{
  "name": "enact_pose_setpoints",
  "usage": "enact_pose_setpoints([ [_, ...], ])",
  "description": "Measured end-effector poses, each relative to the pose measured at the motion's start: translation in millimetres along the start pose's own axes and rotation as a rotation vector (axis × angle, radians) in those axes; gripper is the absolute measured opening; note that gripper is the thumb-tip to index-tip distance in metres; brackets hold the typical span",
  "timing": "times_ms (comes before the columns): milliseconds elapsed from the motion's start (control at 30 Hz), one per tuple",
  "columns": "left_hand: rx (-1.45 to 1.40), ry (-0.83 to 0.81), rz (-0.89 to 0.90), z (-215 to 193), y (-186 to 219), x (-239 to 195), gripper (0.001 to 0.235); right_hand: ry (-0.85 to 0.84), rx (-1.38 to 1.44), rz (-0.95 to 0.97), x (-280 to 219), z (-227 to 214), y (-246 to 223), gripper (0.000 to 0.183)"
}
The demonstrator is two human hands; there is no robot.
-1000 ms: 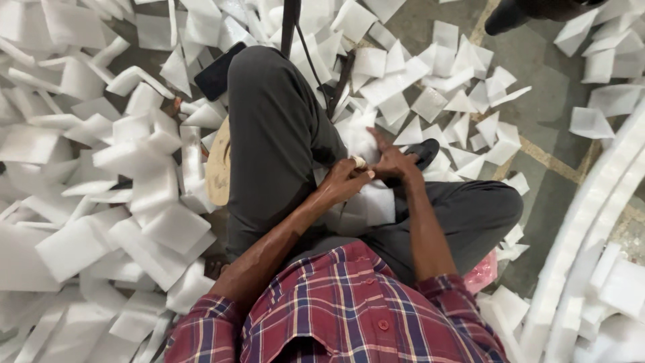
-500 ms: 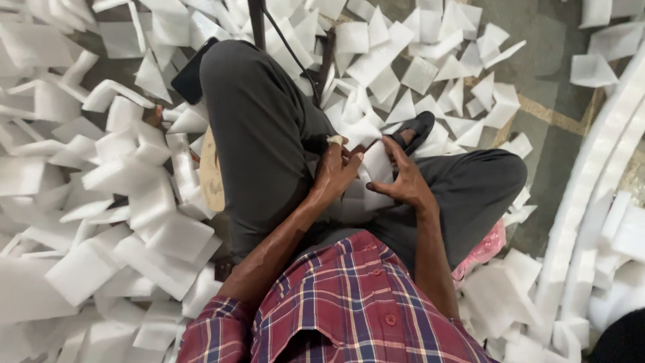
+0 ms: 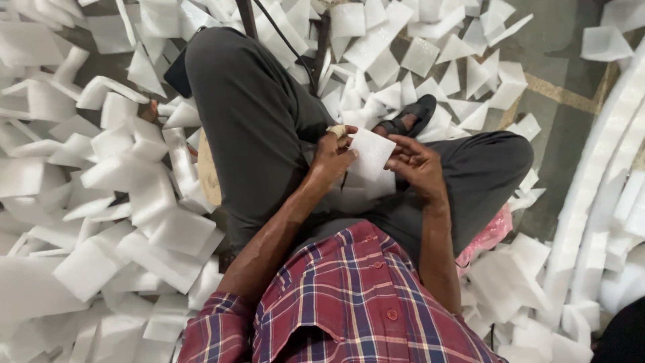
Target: The person sits cross-legged on the floor and repeatedly picks up small white foam blocks, separates them by hand, and drops the pieces back onto the surrounding pile. The hands handle the foam one at a time without using any tools.
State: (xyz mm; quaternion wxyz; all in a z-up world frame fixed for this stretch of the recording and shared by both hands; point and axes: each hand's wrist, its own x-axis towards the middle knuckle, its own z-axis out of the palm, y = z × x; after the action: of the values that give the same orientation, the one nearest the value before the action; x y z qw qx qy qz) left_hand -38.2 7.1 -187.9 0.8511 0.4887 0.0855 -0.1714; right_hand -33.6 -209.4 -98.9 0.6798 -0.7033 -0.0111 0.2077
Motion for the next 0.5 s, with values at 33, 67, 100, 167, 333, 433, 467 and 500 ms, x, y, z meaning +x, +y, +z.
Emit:
enact_pose_setpoints([
  [33, -0.046, -0.015, -0.020, 1, 2, 1, 0.049, 0.026, 0.030, -0.029, 1, -3, 1, 0.051],
  [67, -0.035, -0.022, -0.027, 2, 5, 2, 0.047, 0.037, 0.061, -0.021, 1, -5, 3, 0.050],
  [100, -0.023, -0.028, -0.037, 3, 6, 2, 0.044, 0.048, 0.093, -0.011, 0, -5, 4, 0.049],
  [167, -0.018, -0.036, -0.038, 4, 8, 2, 0.043, 0.049, 0.083, -0.014, 1, 0, 9, 0.047],
  [333, 0.098, 0.015, -0.018, 4, 4, 0, 0.047, 0.140, -0.079, -0.013, 12, 21, 22, 0.040],
  [433, 0.380, 0.059, 0.022, 2, 0, 1, 0.044, 0.248, -0.521, 0.032, 15, 29, 32, 0.037],
  [467, 0.388, 0.067, 0.051, 2, -1, 0, 0.045, 0.234, -0.481, -0.006, 16, 30, 35, 0.040],
  [500, 0.396, 0.074, 0.082, 2, -2, 1, 0.046, 0.220, -0.441, -0.046, 18, 31, 36, 0.043],
])
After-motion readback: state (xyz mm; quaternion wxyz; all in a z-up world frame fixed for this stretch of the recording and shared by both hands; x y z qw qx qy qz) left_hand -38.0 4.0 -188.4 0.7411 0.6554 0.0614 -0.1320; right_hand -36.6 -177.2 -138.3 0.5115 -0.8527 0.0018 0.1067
